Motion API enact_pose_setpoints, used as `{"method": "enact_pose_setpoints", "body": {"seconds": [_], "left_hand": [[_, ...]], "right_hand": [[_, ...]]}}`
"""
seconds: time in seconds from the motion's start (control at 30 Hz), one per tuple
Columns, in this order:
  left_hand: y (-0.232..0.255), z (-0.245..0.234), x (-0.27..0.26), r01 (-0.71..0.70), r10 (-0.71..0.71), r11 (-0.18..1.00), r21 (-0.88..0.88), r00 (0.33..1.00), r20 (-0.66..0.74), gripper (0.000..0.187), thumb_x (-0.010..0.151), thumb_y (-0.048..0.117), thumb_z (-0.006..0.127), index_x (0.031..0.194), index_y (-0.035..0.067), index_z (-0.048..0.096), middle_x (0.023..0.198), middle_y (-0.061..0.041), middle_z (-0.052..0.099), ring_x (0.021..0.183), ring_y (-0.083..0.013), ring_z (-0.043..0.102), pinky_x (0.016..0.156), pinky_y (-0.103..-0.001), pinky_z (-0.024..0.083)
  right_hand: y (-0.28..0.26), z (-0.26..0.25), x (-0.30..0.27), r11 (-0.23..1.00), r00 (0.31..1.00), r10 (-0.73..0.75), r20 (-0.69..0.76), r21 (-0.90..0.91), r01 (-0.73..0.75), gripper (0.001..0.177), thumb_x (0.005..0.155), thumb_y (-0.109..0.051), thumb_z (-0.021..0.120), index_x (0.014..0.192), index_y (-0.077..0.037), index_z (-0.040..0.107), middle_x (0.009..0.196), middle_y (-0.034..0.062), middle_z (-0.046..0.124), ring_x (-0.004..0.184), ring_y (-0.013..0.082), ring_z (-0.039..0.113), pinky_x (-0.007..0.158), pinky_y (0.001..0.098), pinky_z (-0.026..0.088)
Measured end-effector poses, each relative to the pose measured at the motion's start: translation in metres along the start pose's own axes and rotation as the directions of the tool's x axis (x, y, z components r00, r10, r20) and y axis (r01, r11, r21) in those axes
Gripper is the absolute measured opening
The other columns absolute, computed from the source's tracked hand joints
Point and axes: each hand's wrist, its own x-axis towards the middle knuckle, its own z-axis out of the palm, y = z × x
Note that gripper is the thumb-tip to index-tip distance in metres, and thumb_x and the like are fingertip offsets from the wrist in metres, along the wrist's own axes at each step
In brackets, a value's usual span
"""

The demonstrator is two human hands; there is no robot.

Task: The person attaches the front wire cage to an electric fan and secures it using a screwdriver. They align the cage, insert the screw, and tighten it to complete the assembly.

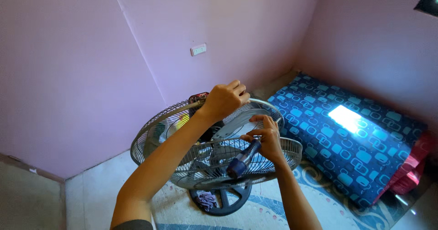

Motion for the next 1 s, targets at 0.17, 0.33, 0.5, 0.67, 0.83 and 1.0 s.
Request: {"method": "enact_pose_setpoints", "body": {"seconds": [0.17, 0.33, 0.5, 0.67, 0.83, 1.0], "left_hand": [[0.004, -0.005, -0.002, 0.048, -0.048, 0.999, 0.012, 0.995, 0.082, 0.026, 0.083, 0.036, 0.079, 0.08, 0.011, 0.072, 0.082, -0.001, 0.066, 0.085, -0.0156, 0.067, 0.058, -0.03, 0.056], [0.011, 0.005, -0.006, 0.105, -0.105, 0.99, 0.089, 0.994, -0.01, 0.031, 0.084, 0.038, 0.079, 0.081, 0.009, 0.071, 0.085, -0.001, 0.067, 0.083, -0.0149, 0.068, 0.06, -0.028, 0.056], [0.008, 0.014, -0.011, 0.109, -0.09, 0.986, 0.126, 0.984, -0.153, 0.029, 0.084, 0.037, 0.077, 0.08, 0.009, 0.07, 0.085, -0.001, 0.068, 0.082, -0.0144, 0.067, 0.06, -0.027, 0.055], [0.006, 0.016, -0.012, 0.111, -0.087, 0.981, 0.159, 0.985, -0.15, 0.031, 0.089, 0.038, 0.077, 0.079, 0.01, 0.07, 0.083, -0.001, 0.067, 0.08, -0.0143, 0.067, 0.059, -0.027, 0.054], [0.011, 0.009, -0.007, 0.183, -0.17, 0.974, 0.13, 0.98, -0.101, 0.029, 0.084, 0.039, 0.078, 0.08, 0.011, 0.071, 0.084, 0.0, 0.068, 0.083, -0.0144, 0.066, 0.058, -0.028, 0.053], [0.015, 0.003, -0.002, 0.209, -0.217, 0.972, 0.109, 0.974, 0.064, 0.028, 0.08, 0.039, 0.08, 0.081, 0.012, 0.072, 0.084, 0.0, 0.068, 0.087, -0.0163, 0.067, 0.06, -0.03, 0.055]], "right_hand": [[0.002, -0.004, 0.002, 1.0, 1.0, -0.005, -0.012, 0.001, 0.005, 0.025, 0.066, -0.037, 0.09, 0.076, -0.015, 0.084, 0.115, 0.0071, 0.068, 0.12, 0.027, 0.055, 0.105, 0.0465, 0.037], [0.001, -0.011, 0.005, 1.0, 1.0, -0.003, 0.005, -0.009, 0.003, 0.025, 0.067, -0.037, 0.089, 0.077, -0.015, 0.084, 0.114, 0.0056, 0.067, 0.118, 0.0268, 0.054, 0.103, 0.0469, 0.036], [0.002, -0.013, 0.007, 0.999, 1.0, -0.017, -0.012, 0.028, 0.017, 0.028, 0.066, -0.04, 0.089, 0.078, -0.015, 0.084, 0.111, 0.0041, 0.067, 0.115, 0.0248, 0.055, 0.102, 0.0464, 0.038], [0.006, -0.01, 0.005, 0.999, 1.0, 0.028, 0.005, 0.037, -0.028, 0.029, 0.066, -0.041, 0.089, 0.078, -0.014, 0.084, 0.109, 0.0038, 0.067, 0.112, 0.0246, 0.054, 0.099, 0.0448, 0.038], [0.007, -0.005, 0.003, 0.998, 0.999, 0.041, 0.014, 0.046, -0.042, 0.028, 0.066, -0.04, 0.089, 0.078, -0.015, 0.085, 0.108, 0.0035, 0.068, 0.11, 0.0239, 0.054, 0.099, 0.0432, 0.036], [0.006, -0.006, 0.002, 0.999, 1.0, 0.011, 0.001, 0.032, -0.011, 0.027, 0.067, -0.039, 0.089, 0.078, -0.015, 0.085, 0.11, 0.0037, 0.067, 0.113, 0.0238, 0.055, 0.099, 0.0437, 0.036]]}}
